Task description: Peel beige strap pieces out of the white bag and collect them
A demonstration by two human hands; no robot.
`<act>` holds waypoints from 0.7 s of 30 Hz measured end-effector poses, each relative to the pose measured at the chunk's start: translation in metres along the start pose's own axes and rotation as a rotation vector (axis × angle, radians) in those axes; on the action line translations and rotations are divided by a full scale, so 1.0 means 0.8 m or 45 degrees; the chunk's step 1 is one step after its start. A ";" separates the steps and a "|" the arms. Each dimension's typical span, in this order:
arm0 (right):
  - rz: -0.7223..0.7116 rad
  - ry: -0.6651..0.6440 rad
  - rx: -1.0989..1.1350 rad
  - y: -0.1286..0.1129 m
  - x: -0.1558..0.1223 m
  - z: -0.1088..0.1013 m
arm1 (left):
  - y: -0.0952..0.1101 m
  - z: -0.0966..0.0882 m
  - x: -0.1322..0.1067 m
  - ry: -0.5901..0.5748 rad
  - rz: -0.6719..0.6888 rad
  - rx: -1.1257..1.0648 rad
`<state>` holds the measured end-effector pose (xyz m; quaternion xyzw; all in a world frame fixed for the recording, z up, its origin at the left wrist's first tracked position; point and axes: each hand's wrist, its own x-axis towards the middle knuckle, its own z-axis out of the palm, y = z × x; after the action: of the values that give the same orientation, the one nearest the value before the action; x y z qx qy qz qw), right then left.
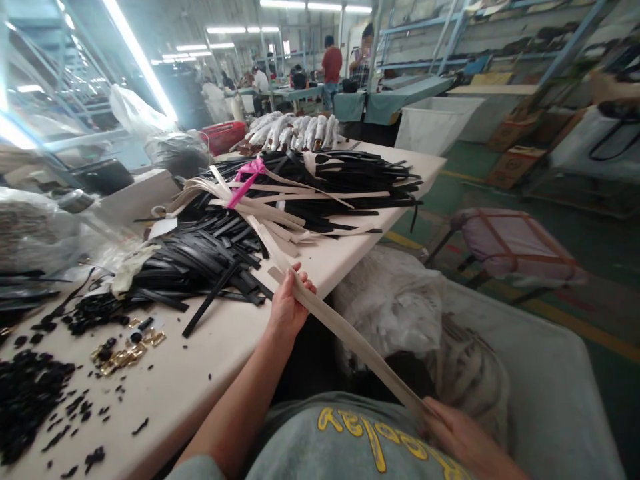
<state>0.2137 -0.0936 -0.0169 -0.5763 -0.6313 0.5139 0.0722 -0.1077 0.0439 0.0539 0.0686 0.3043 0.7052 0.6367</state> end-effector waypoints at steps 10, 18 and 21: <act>-0.493 -0.160 0.052 -0.149 0.136 0.014 | -0.046 -0.004 -0.054 -0.036 -0.153 -0.048; -0.373 -0.145 0.027 -0.199 0.151 0.048 | -0.028 -0.025 -0.064 -0.001 0.149 0.198; -0.277 -0.195 -0.007 -0.167 0.140 0.050 | -0.004 -0.021 -0.061 0.032 0.192 0.025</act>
<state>0.0626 -0.0011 0.0062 -0.4637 -0.6952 0.5438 0.0774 -0.1043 -0.0079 0.0526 0.0887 0.3131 0.7490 0.5771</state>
